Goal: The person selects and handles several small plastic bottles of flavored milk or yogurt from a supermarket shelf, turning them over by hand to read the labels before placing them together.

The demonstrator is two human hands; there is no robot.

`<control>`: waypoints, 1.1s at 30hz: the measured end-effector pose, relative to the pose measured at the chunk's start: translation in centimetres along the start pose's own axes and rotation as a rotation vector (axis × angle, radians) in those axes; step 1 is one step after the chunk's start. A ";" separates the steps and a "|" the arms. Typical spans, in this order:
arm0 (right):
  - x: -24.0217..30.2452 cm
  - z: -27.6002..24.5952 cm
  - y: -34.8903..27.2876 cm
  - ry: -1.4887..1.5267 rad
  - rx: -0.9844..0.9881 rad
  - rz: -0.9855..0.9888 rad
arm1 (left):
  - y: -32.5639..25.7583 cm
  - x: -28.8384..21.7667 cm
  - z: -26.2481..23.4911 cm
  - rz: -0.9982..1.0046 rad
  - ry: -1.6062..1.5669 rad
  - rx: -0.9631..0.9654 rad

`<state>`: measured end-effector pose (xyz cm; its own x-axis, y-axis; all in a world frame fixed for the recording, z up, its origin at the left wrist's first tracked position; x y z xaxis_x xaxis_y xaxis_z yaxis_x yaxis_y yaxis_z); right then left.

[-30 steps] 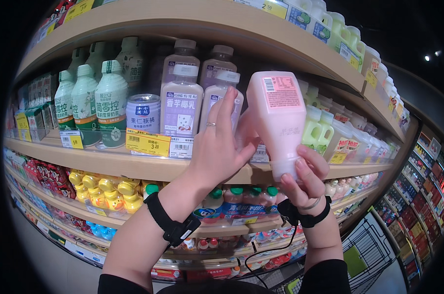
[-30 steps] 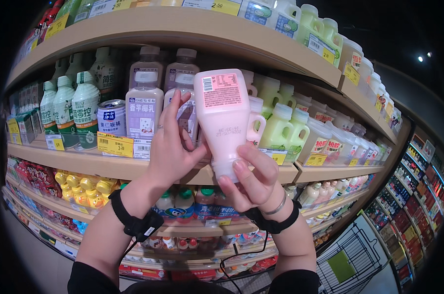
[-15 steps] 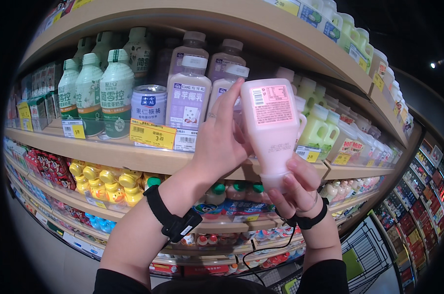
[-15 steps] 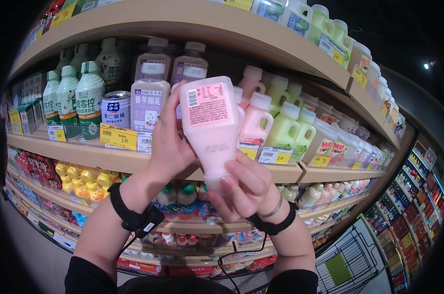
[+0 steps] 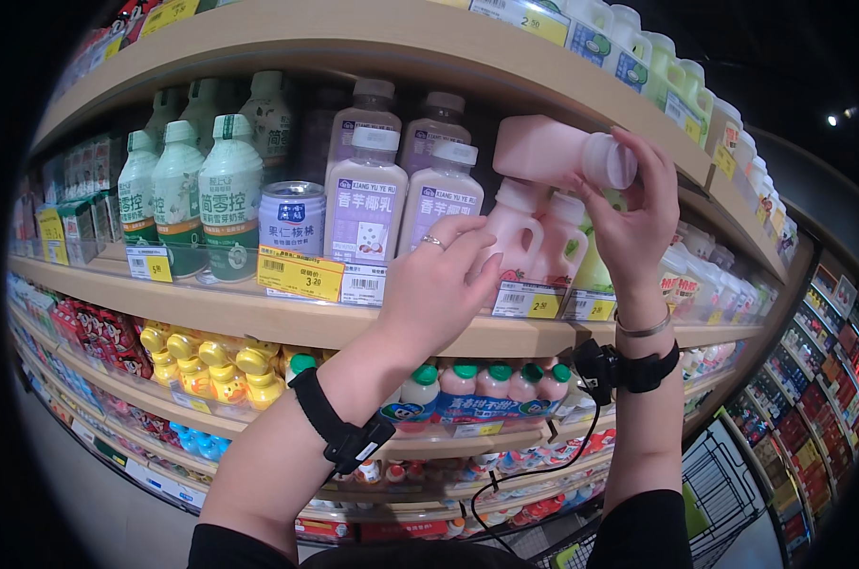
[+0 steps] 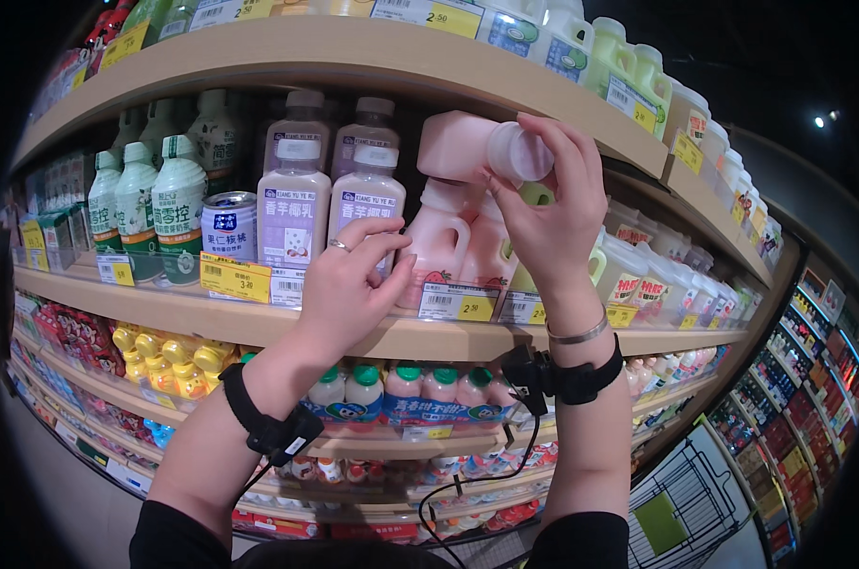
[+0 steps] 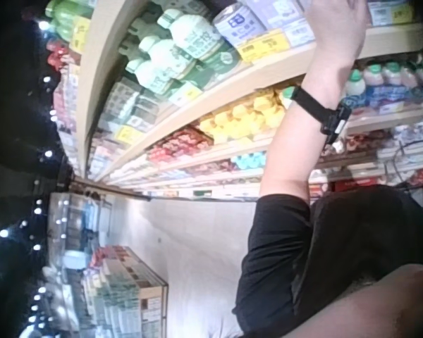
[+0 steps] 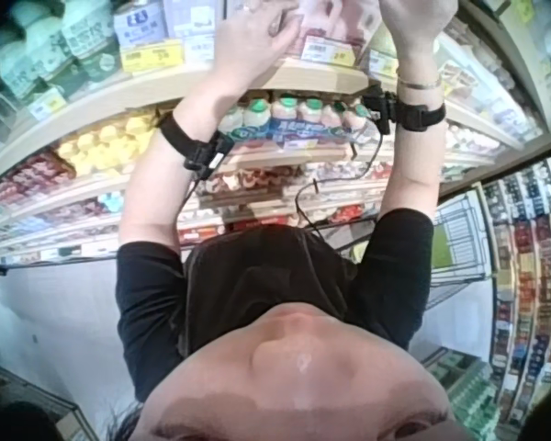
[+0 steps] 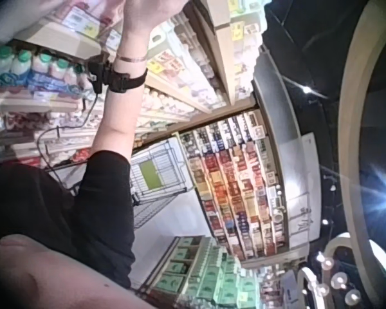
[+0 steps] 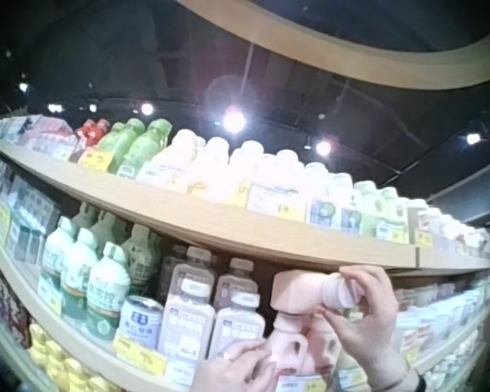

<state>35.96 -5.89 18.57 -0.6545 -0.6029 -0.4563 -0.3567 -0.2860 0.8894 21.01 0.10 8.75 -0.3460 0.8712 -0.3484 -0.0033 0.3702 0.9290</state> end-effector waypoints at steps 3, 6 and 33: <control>-0.2 1.5 0.9 -0.063 0.112 -0.081 | -0.1 0.1 0.1 -0.021 0.014 -0.015; -0.6 3.5 1.0 -0.120 0.224 -0.192 | -0.1 0.2 0.3 -0.033 0.015 -0.004; -4.6 8.1 -0.3 -0.122 0.766 0.360 | 0.0 -0.2 0.1 0.023 -0.006 -0.005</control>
<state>33.66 3.05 20.21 -0.8658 -0.4636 -0.1883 -0.4368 0.5168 0.7362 21.13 -0.05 8.84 -0.3405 0.8814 -0.3274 -0.0002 0.3481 0.9374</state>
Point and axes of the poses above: each hand's wrist, its own y-axis towards the middle knuckle, its own z-axis out of the palm, x = y × z, the point moved 6 cm from there along y, towards the middle knuckle, and after that the axes turned 12 degrees about -z, right-handed, at the moved point
